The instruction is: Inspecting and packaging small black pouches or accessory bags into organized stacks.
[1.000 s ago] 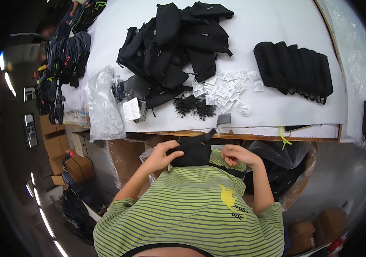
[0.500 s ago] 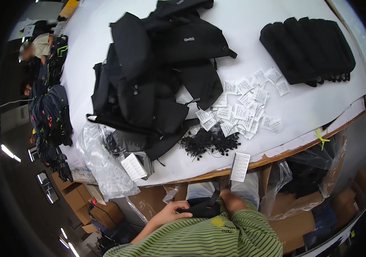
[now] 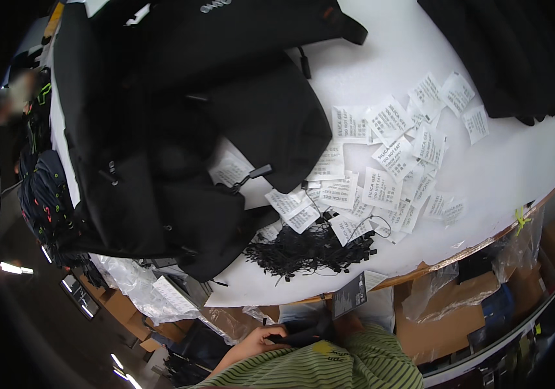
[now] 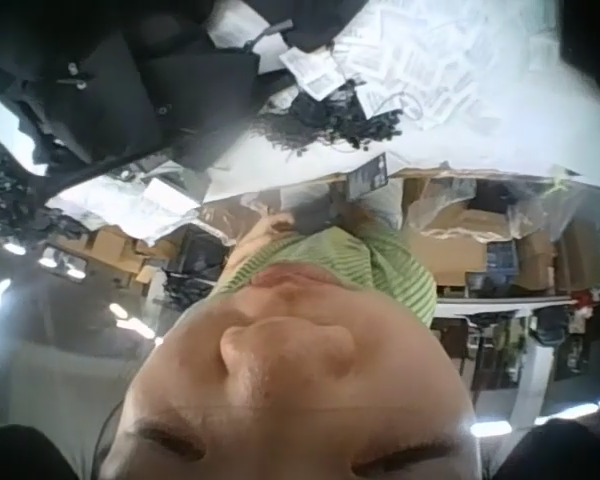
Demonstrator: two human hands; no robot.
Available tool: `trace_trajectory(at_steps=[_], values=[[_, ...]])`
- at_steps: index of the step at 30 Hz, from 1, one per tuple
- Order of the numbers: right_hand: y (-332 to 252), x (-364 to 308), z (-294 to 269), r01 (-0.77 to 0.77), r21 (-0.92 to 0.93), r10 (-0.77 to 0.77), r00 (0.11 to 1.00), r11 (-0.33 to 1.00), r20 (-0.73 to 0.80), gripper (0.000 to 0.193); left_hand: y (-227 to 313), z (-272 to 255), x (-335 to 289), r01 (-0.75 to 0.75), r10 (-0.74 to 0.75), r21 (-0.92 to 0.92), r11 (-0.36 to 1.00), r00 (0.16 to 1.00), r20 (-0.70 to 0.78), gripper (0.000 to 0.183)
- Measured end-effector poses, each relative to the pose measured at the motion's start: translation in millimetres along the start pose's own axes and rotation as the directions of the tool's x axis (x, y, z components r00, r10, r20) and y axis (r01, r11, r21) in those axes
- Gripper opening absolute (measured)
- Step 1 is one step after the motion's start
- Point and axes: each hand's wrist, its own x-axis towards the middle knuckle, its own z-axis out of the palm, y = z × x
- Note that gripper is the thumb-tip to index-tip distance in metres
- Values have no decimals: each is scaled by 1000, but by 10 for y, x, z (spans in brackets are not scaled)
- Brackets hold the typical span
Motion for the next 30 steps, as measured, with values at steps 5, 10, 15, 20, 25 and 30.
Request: trace_trajectory(at_steps=[5,10,15,20,25,30], values=[[-371,20,-303,61,74,-59,997,995,-41,21,106,-31,-65,38,-38,-16,999,999,-27,13],[160,-275,-1084,82,82,-68,985,993,-157,22,280,3,-79,6,-6,-57,998,1000,-10,14],[543,-929,-1971,176,-6,-174,963,984,-205,22,517,45,-397,-87,79,-94,992,993,-88,17],[84,-245,-3579,247,-84,-260,935,965,-242,22,767,261,-680,-236,247,89,968,958,-148,23],[-486,-112,-4346,331,-109,-348,897,938,-271,23,705,424,-773,-379,405,152,913,883,-237,23],[-724,-466,-4888,317,-75,-324,890,946,-321,23,828,508,-676,-465,504,229,855,850,-155,23]])
